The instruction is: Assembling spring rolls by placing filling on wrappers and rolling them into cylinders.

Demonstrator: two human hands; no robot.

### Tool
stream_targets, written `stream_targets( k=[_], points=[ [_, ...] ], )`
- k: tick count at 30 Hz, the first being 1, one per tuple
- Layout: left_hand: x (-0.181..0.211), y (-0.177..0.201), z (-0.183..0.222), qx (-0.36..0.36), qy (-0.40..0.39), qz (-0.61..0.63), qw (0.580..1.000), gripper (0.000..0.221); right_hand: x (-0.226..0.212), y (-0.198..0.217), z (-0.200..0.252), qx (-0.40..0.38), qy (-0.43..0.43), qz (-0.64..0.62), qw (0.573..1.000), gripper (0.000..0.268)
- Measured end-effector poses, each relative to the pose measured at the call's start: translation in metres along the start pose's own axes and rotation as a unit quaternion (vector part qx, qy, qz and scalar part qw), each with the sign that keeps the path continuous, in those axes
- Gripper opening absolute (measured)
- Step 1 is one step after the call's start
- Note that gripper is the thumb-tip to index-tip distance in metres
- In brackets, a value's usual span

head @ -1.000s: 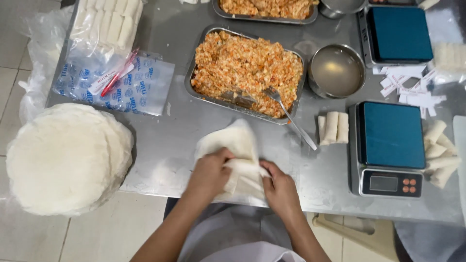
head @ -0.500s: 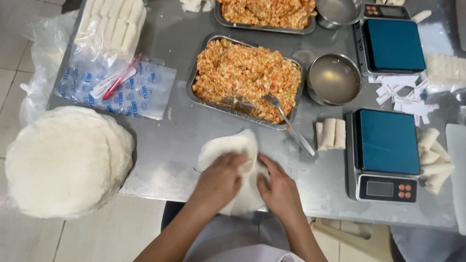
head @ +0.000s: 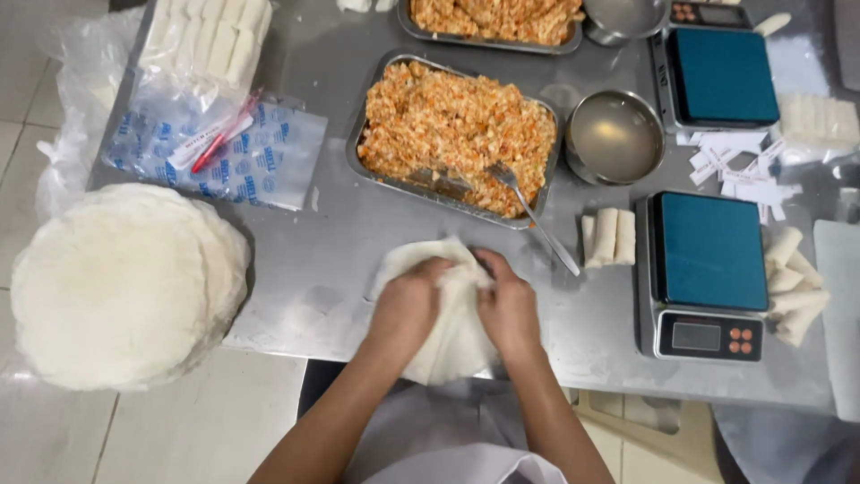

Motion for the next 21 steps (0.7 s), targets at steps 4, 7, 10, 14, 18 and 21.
stream_targets(
  k=[4, 7, 10, 14, 18, 21],
  points=[
    [-0.033, 0.026, 0.006, 0.045, 0.038, 0.079, 0.995, 0.042, 0.037, 0.003, 0.000, 0.023, -0.100, -0.139, 0.985, 0.030],
    [-0.016, 0.014, 0.017, 0.085, 0.015, 0.176, 0.981, 0.046, 0.016, -0.008, 0.010, 0.047, -0.072, -0.151, 0.985, 0.026],
    [-0.038, 0.020, 0.019, 0.094, 0.007, 0.150, 0.984, 0.047, 0.021, 0.001, 0.016, 0.059, -0.086, -0.144, 0.984, 0.019],
    [-0.083, 0.128, 0.057, 0.198, 0.078, 0.167, 0.963, 0.030, 0.031, 0.062, 0.036, 0.096, -0.113, -0.108, 0.983, 0.030],
    [-0.195, 0.212, 0.111, 0.291, 0.276, 0.011, 0.916, 0.022, 0.058, 0.091, 0.046, 0.124, -0.131, -0.070, 0.981, 0.032],
    [-0.216, 0.310, 0.137, 0.407, 0.164, -0.024, 0.898, 0.028, 0.076, 0.121, 0.052, 0.104, -0.257, -0.047, 0.960, 0.051]
  ],
)
Point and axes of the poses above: each hand's wrist, its own z-axis away from the middle knuckle, its own y-axis out of the back of the hand, x = y × z, the point moved 10 cm from there along -z, towards the middle knuckle, and after that the axes turned 7 degrees about x, right-handed, at the moved point
